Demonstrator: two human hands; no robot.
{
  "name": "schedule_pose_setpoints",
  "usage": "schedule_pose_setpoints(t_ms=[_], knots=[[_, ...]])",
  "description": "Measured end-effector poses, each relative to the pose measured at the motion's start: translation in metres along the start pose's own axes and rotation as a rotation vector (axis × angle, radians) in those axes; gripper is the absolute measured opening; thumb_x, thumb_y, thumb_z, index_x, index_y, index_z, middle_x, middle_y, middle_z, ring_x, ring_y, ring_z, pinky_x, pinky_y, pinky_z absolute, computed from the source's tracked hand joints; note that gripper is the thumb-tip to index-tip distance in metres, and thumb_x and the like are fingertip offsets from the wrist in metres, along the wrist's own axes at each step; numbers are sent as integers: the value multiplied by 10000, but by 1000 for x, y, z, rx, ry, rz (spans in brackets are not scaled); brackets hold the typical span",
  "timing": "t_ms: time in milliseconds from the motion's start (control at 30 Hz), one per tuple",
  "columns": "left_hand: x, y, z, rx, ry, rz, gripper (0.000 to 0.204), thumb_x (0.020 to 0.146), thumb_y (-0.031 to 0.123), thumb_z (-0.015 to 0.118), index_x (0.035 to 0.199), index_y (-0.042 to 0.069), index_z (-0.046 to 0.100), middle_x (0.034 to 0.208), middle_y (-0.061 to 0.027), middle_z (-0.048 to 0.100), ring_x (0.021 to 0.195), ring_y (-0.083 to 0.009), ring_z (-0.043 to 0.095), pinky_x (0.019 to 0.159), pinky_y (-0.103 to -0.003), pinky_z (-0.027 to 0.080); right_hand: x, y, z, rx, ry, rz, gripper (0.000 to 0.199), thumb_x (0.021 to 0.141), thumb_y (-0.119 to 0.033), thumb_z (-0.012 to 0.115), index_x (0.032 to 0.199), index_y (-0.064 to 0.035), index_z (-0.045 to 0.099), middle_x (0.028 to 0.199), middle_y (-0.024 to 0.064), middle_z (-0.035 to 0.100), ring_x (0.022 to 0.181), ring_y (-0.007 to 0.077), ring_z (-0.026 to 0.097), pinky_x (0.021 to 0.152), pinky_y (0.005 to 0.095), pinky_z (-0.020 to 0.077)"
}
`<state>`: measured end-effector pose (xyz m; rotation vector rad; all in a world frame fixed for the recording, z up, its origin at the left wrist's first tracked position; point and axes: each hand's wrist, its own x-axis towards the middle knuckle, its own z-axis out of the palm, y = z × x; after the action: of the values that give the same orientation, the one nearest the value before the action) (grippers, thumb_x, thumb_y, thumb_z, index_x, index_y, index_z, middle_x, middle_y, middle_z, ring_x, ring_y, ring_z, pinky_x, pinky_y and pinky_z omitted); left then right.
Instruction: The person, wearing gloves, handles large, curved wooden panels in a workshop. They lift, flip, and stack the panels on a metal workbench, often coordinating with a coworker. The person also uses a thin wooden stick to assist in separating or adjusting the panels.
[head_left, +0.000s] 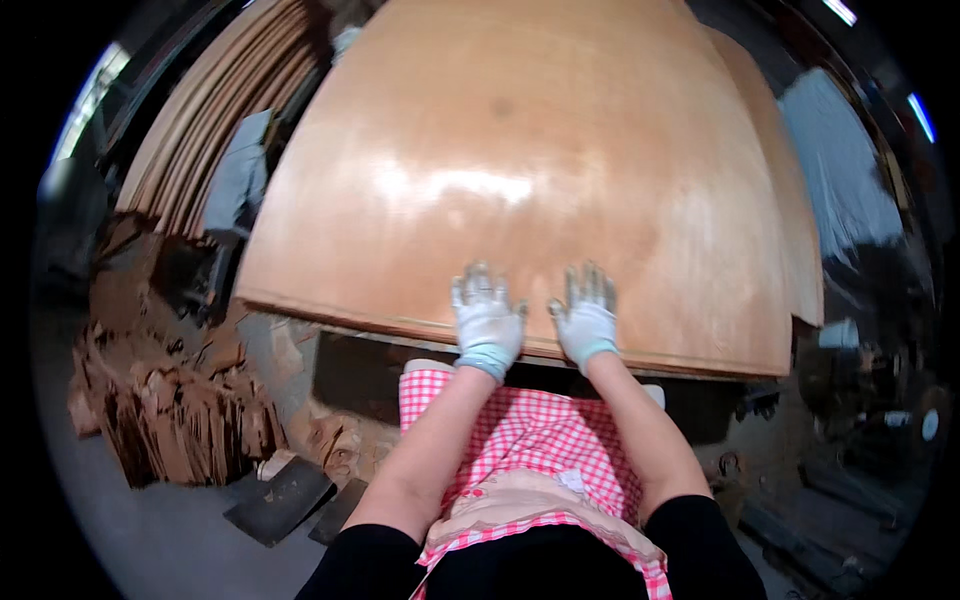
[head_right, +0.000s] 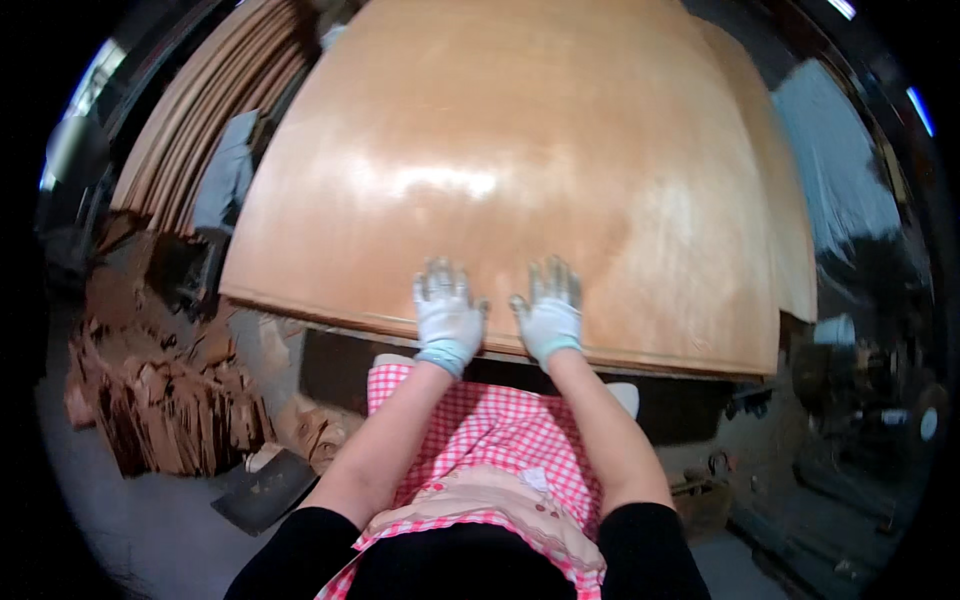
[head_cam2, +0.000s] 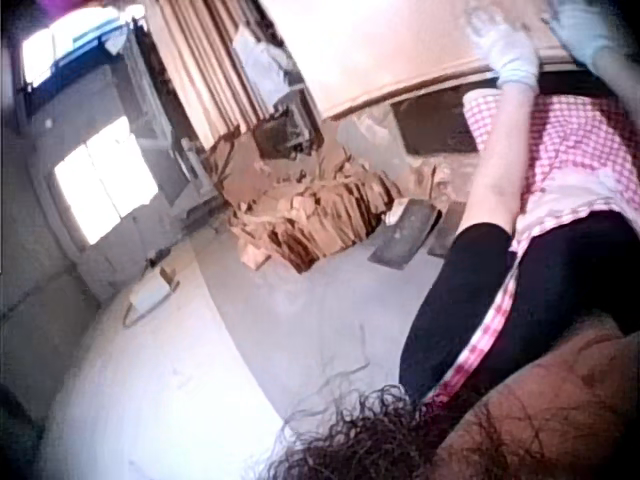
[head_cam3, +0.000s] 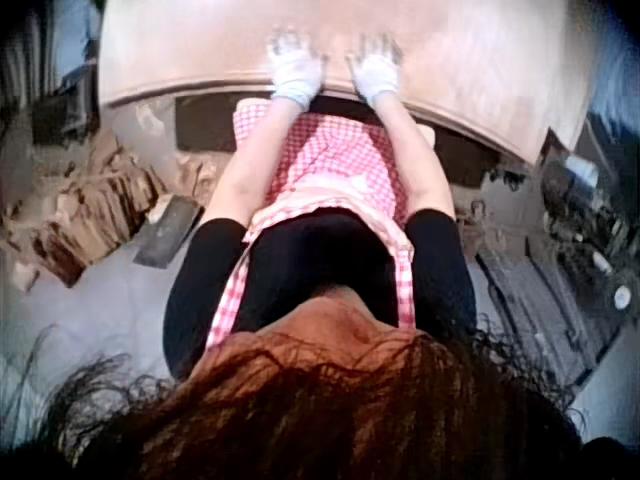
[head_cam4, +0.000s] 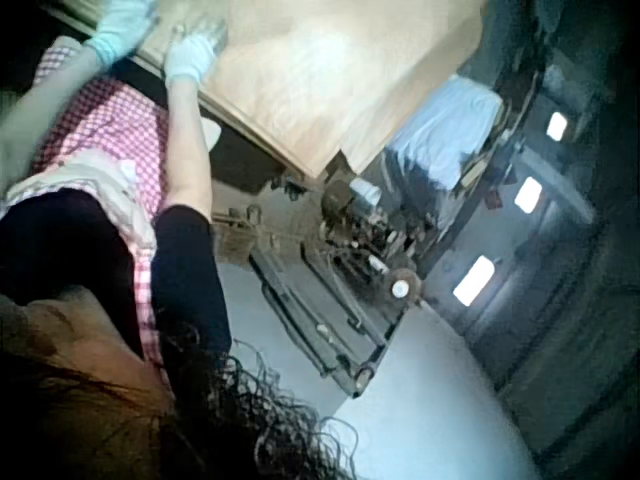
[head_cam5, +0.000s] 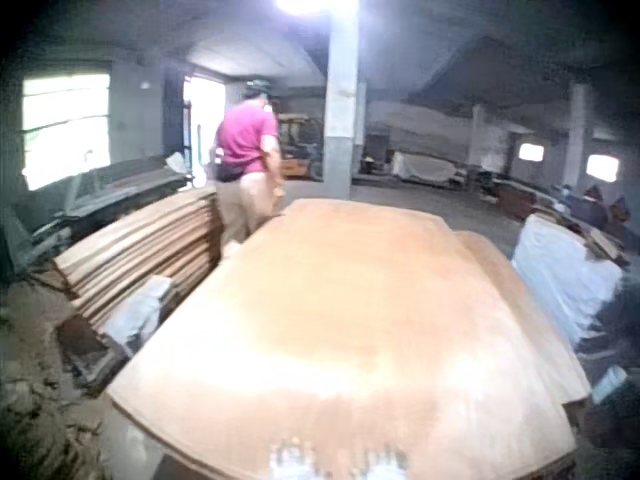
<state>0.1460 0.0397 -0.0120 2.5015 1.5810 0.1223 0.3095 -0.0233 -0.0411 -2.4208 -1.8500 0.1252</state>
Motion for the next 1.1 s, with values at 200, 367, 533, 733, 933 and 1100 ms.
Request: schedule_pose_setpoints(t_ms=[200, 367, 533, 733, 933, 1100], knots=[[-6, -58, -7, -48, 88, -85, 736, 913, 482, 477, 1465, 24, 313, 1542, -254, 188, 1455, -351, 131, 1178, -486, 37, -3, 1, -4, -49, -28, -16, 671, 966, -453, 376, 1495, -58, 260, 1558, 238, 152, 1447, 388, 124, 1173, 490, 20], [-15, -104, -21, -16, 67, -126, 750, 913, 497, 477, 1471, 28, 300, 1538, -268, 185, 1450, -360, 144, 1177, -484, 47, -2, -1, -8, -69, -61, -7, 662, 971, -430, 369, 1495, -45, 247, 1554, 251, 150, 1441, 395, 140, 1173, 490, 29], [6, -154, -54, 150, 314, -278, 747, 916, 481, 458, 1457, -10, 303, 1530, -258, 219, 1431, -374, 193, 1169, -492, 86, -3, 3, -11, -55, -45, -11, 654, 973, -411, 363, 1493, -32, 243, 1550, 255, 156, 1439, 399, 139, 1172, 491, 36], [9, -192, -26, -40, 82, -357, 736, 936, 496, 406, 1468, 0, 289, 1536, -253, 213, 1444, -373, 157, 1170, -492, 80, -5, 3, -9, -54, -31, -18, 646, 965, -385, 401, 1481, -20, 267, 1551, 250, 160, 1438, 398, 138, 1172, 494, 59], [19, -285, -40, 204, 346, -593, 750, 940, 524, 377, 1483, 19, 263, 1547, -232, 209, 1454, -342, 149, 1169, -498, 52, -3, -1, -13, -35, -39, -16, 647, 963, -383, 400, 1490, -36, 255, 1547, 259, 163, 1434, 406, 149, 1173, 501, 54], [19, -309, -35, 52, 131, -634, 727, 940, 519, 376, 1457, 11, 321, 1527, -245, 251, 1442, -353, 186, 1157, -533, 78, -1, 4, -12, -52, -27, -29, 645, 965, -386, 391, 1485, -28, 259, 1543, 264, 170, 1429, 414, 156, 1173, 502, 65]])
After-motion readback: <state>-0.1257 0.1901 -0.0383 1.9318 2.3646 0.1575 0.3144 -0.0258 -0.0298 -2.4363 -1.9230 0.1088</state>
